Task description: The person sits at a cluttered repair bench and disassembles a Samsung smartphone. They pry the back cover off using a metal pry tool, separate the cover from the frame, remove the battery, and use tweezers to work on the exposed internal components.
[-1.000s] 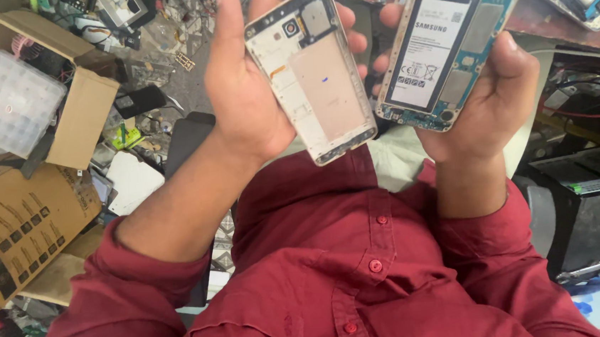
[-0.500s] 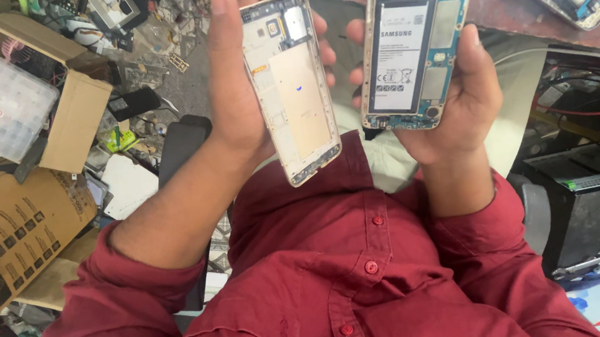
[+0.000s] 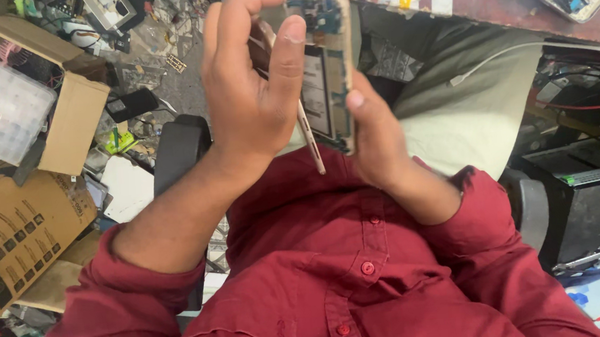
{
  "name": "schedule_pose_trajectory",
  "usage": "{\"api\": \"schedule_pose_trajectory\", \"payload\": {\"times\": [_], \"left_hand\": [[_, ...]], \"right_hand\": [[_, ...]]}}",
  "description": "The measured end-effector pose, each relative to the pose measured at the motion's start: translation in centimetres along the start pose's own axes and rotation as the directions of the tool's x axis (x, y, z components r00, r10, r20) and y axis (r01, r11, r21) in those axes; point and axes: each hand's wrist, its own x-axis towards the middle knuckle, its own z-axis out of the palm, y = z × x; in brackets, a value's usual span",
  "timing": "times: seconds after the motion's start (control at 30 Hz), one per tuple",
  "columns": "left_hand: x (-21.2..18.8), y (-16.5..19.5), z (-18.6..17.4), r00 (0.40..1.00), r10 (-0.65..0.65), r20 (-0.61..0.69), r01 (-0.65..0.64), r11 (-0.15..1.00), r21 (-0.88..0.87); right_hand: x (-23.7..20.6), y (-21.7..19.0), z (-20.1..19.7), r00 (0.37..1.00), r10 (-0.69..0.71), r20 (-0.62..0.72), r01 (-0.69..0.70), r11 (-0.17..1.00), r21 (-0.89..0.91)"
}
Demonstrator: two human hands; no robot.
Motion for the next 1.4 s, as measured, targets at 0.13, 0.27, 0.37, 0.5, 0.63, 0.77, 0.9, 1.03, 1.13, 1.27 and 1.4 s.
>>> {"api": "schedule_pose_trajectory", "payload": {"times": [0.13, 0.27, 0.37, 0.5, 0.63, 0.77, 0.9, 1.03, 1.13, 1.27, 1.4], "left_hand": [[0.0, -0.1, -0.1, 0.998, 0.066, 0.003, -0.066, 0.994, 0.089], [-0.1, -0.6, 0.1, 0.998, 0.052, 0.021, -0.054, 0.991, 0.121], [-0.1, -1.0, 0.1, 0.997, 0.077, 0.025, -0.08, 0.983, 0.165], [-0.2, -1.2, 0.1, 0.996, 0.088, 0.027, -0.092, 0.981, 0.169], [-0.1, -1.0, 0.2, 0.998, 0.05, 0.023, -0.053, 0.984, 0.171], [0.1, -0.9, 0.4, 1.0, -0.001, 0.003, 0.001, 0.984, 0.178], [0.1, -1.2, 0.8, 0.998, 0.018, -0.056, -0.005, 0.975, 0.22], [0.6, -1.3, 0.5, 0.99, 0.032, -0.138, 0.002, 0.97, 0.242], [1.1, -1.0, -0.2, 0.982, 0.037, -0.187, -0.016, 0.994, 0.112], [1.3, -0.3, -0.2, 0.996, 0.032, -0.085, -0.046, 0.985, -0.165], [1.4, 0.0, 0.9, 0.987, -0.066, 0.148, 0.105, 0.956, -0.273]], "right_hand": [[-0.6, 1.2, 0.2, 0.992, -0.077, 0.096, 0.102, 0.954, -0.282], [-0.6, 0.8, 0.5, 0.963, -0.163, 0.214, 0.26, 0.775, -0.577], [-0.3, 0.3, 0.9, 0.963, -0.143, 0.229, 0.256, 0.752, -0.607], [0.0, 0.2, 1.1, 0.971, -0.111, 0.211, 0.224, 0.727, -0.649], [0.1, 0.4, 0.8, 0.965, -0.114, 0.237, 0.248, 0.695, -0.675], [0.3, 0.4, 0.9, 0.945, -0.101, 0.312, 0.287, 0.717, -0.635], [0.4, 0.0, 1.2, 0.933, -0.096, 0.348, 0.307, 0.717, -0.626], [0.3, -0.2, 0.7, 0.978, -0.003, 0.21, 0.157, 0.674, -0.722], [0.4, -0.3, -0.2, 0.997, -0.032, 0.073, 0.076, 0.665, -0.743], [0.8, -1.3, -1.6, 0.988, -0.148, 0.044, 0.151, 0.869, -0.471], [1.4, -2.4, -2.5, 0.979, -0.192, 0.065, 0.202, 0.953, -0.225]]}}
